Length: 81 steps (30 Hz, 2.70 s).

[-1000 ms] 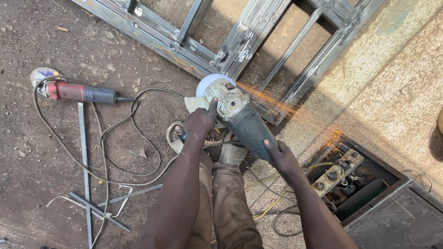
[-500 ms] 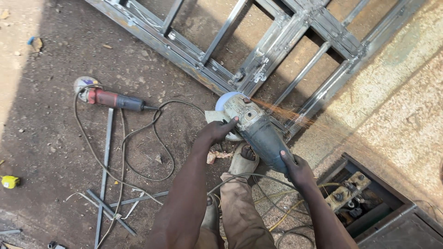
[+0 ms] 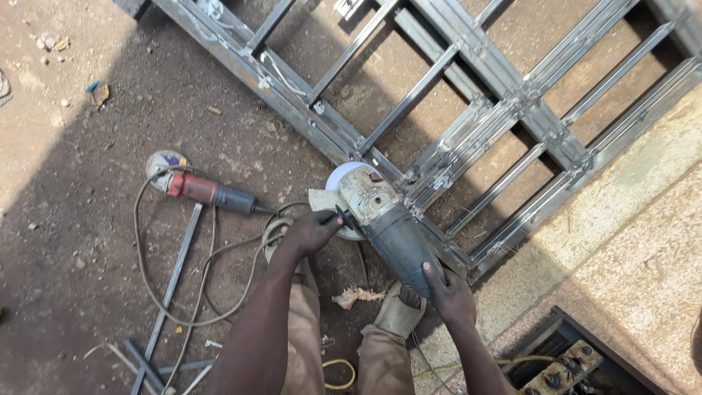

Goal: Using an angle grinder to smooth out weld joints on a metal frame structure

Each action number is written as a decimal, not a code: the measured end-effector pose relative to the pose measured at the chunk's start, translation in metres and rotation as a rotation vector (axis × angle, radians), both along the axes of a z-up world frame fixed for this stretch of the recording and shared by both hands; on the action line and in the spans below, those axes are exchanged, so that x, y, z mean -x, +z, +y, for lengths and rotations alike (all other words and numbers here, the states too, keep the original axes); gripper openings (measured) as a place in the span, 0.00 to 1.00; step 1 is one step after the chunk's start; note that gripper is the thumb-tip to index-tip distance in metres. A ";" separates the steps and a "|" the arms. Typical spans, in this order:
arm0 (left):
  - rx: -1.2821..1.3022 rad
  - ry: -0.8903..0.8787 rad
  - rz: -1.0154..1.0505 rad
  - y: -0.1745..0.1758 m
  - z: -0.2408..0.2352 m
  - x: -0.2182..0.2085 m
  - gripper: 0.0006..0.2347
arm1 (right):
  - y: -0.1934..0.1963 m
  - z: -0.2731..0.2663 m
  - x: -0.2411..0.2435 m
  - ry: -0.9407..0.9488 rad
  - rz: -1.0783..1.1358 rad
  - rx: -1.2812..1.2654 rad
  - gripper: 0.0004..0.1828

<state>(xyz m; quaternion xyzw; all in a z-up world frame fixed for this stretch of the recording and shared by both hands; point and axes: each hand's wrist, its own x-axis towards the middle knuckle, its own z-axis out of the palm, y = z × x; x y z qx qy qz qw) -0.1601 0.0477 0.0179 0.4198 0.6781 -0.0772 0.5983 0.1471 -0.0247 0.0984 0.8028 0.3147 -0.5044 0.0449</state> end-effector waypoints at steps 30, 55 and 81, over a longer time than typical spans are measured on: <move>0.275 -0.397 0.187 0.073 0.119 0.033 0.20 | 0.033 0.034 0.104 -0.263 0.079 0.213 0.44; 0.108 -0.340 0.253 0.108 0.165 0.093 0.24 | 0.020 0.077 0.143 -0.189 0.243 0.164 0.47; -0.046 -0.236 0.239 0.045 0.153 0.172 0.23 | -0.012 0.097 0.192 -0.133 0.171 0.006 0.42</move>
